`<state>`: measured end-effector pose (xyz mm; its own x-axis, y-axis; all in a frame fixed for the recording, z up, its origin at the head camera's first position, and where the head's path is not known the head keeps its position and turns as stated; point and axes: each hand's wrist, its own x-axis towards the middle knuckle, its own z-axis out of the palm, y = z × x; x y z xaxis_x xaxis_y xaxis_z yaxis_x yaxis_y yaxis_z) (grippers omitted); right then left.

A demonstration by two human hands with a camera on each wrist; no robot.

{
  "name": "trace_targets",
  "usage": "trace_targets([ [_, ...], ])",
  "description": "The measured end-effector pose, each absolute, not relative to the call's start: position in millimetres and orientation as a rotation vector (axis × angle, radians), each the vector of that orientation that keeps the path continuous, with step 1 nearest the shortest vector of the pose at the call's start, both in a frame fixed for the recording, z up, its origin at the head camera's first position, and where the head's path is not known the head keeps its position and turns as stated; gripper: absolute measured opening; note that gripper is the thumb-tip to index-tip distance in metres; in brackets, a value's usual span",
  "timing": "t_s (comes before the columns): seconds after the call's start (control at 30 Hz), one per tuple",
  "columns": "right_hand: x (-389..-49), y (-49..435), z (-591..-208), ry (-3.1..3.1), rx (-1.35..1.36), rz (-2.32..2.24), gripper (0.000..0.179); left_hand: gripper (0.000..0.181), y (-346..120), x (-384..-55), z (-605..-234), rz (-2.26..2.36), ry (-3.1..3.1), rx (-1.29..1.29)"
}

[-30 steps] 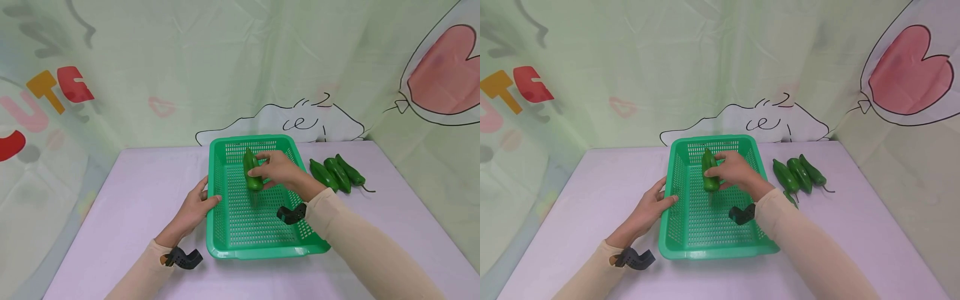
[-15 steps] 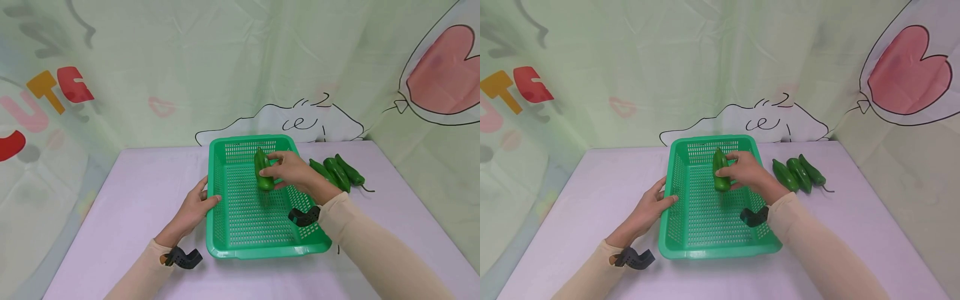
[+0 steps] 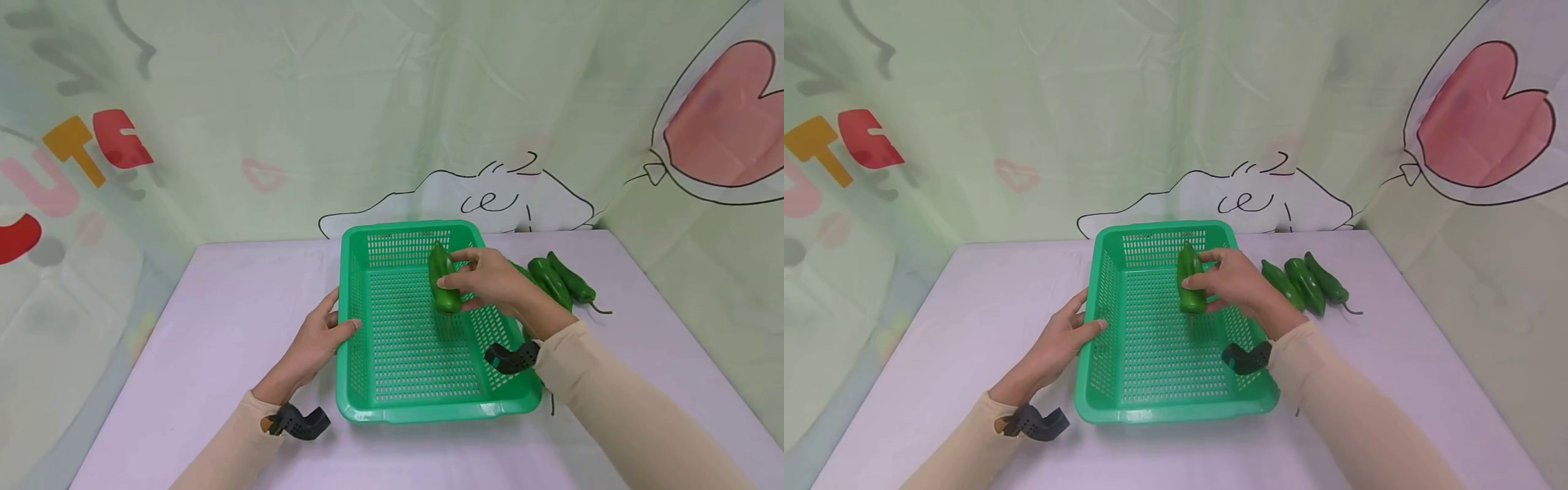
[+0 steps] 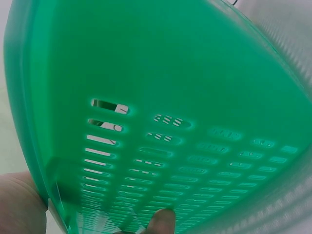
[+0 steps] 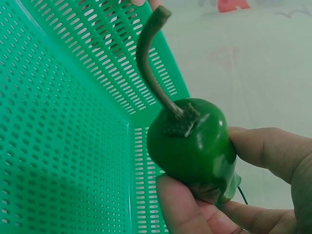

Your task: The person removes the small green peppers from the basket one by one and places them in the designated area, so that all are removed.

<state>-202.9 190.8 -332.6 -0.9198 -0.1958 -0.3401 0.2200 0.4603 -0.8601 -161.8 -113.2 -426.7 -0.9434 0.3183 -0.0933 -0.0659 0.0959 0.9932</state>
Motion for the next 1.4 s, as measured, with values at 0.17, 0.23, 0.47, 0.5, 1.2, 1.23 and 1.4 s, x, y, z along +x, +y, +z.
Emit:
trace_targets([
  [0.17,-201,196,-332,2.339,0.011,-1.444,0.080,0.078,-113,-162,-427,1.920,2.097,0.247],
  [0.23,-199,199,-331,2.347,0.010,-1.440,0.079,0.078,-113,-162,-427,1.920,2.102,0.248],
  [0.47,-194,207,-329,2.359,0.029,-1.447,0.081,0.078,-112,-161,-426,1.924,2.096,0.223],
  [0.5,-193,208,-329,2.359,0.029,-1.448,0.081,0.078,-112,-161,-426,1.924,2.096,0.220],
  [1.2,-182,237,-330,2.357,0.032,-1.487,0.083,0.078,-112,-161,-428,1.917,2.113,0.214],
  [1.23,-182,239,-330,2.359,0.029,-1.490,0.083,0.078,-112,-161,-428,1.915,2.115,0.211],
  [1.4,-178,248,-328,2.372,0.028,-1.492,0.085,0.078,-112,-162,-429,1.910,2.125,0.222],
])
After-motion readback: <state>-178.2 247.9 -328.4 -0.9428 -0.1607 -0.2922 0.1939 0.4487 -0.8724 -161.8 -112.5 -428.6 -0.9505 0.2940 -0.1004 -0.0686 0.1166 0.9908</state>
